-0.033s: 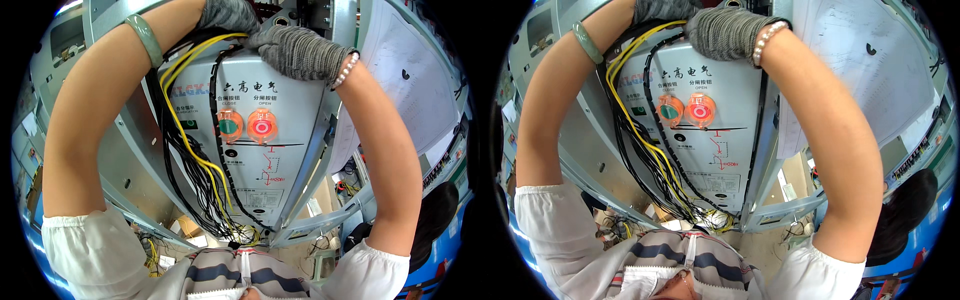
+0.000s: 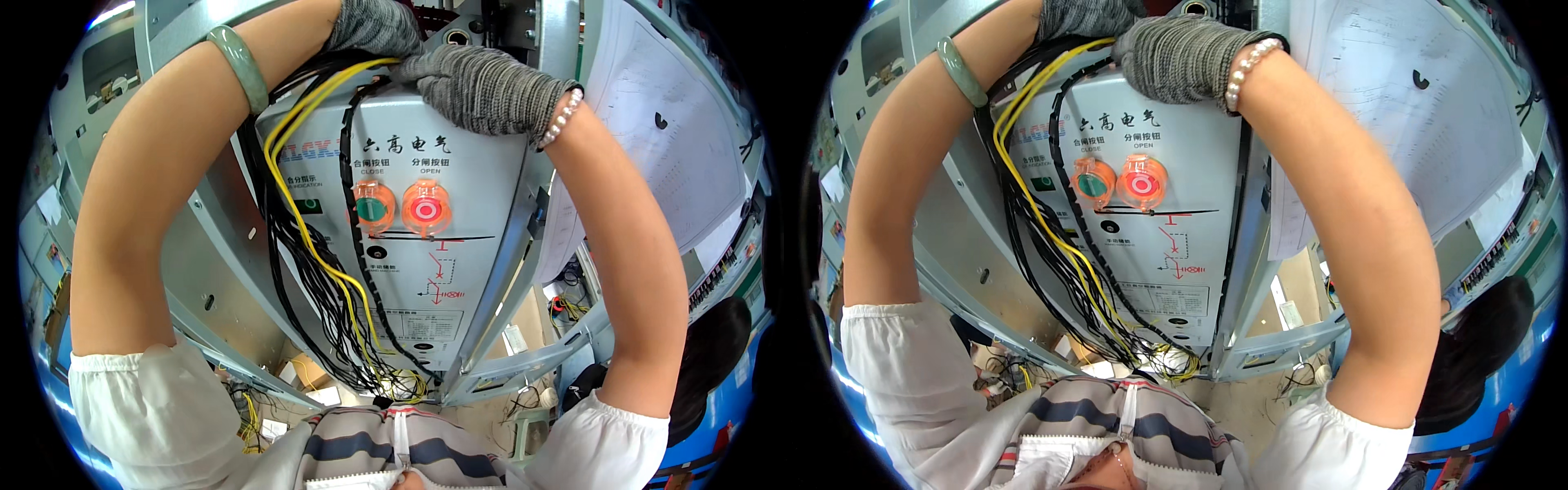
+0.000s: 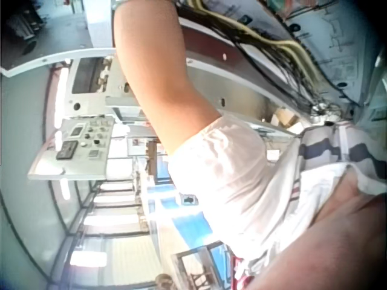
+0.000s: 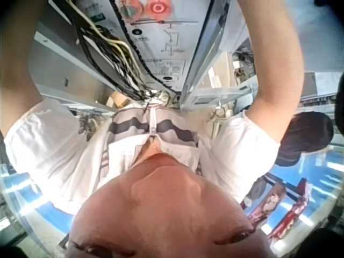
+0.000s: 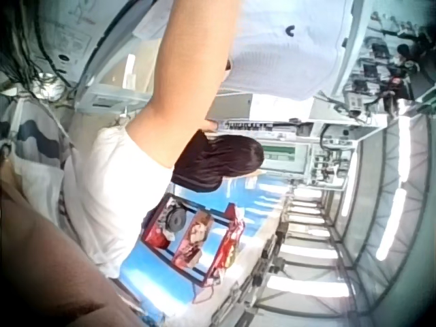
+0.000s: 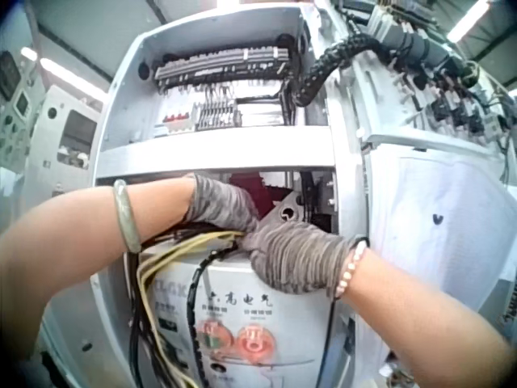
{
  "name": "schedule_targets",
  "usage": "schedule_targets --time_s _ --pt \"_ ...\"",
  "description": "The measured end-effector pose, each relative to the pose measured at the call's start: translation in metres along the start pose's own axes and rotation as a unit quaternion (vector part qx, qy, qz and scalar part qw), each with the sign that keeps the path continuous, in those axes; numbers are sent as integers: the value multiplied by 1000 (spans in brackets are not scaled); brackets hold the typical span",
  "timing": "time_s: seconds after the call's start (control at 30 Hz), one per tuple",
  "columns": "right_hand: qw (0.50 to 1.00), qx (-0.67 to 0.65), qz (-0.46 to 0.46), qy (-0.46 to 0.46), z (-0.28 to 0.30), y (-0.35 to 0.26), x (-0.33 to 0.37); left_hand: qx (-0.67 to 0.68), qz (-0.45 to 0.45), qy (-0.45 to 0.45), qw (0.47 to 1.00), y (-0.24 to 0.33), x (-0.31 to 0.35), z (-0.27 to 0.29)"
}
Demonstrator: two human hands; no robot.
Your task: The person organizes and secures a bundle of black and yellow wires inside an electrical cabinet using a black cable tie. They repeatedly adjust the wire bundle and tighten the tie to keep the wires neat and contained.
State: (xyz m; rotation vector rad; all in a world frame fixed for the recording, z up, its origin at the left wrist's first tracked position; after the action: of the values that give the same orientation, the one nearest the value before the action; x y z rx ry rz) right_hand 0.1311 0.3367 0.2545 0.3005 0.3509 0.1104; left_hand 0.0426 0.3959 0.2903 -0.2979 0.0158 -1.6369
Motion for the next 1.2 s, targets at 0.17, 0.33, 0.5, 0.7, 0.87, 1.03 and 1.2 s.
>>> schedule_targets --time_s 0.17,0.33,0.5,0.7,0.87,1.03,1.2 --pt "974 -107 -192 -51 14 19 7 -56 -113 41 991 2 -21 -10" --pt "931 137 -317 -118 -2 74 3 -16 54 80 995 31 -9 -4" --pt "927 185 -284 -159 -17 83 -13 -60 120 64 989 40 20 6" --pt "939 151 -288 -114 -18 90 -21 -188 134 79 970 39 -6 1" --pt "929 150 -319 -114 -9 101 0 -187 108 127 968 58 -16 7" --pt "945 159 -272 -91 -19 96 -16 10 118 40 992 51 25 3" --pt "945 159 -275 -83 -9 90 -12 43 -58 48 996 9 1 -1"
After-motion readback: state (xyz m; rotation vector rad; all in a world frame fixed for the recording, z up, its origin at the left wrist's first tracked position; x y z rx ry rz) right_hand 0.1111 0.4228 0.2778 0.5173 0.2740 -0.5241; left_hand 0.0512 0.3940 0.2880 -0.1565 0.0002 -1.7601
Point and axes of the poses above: each hand's wrist, its own x-axis away from the middle knuckle, its own z-axis out of the back of the hand, y = z × x, the point moved 9 cm from there along -x, towards the middle knuckle, and after that the axes turned 14 degrees about -y, right-handed, at the moved point
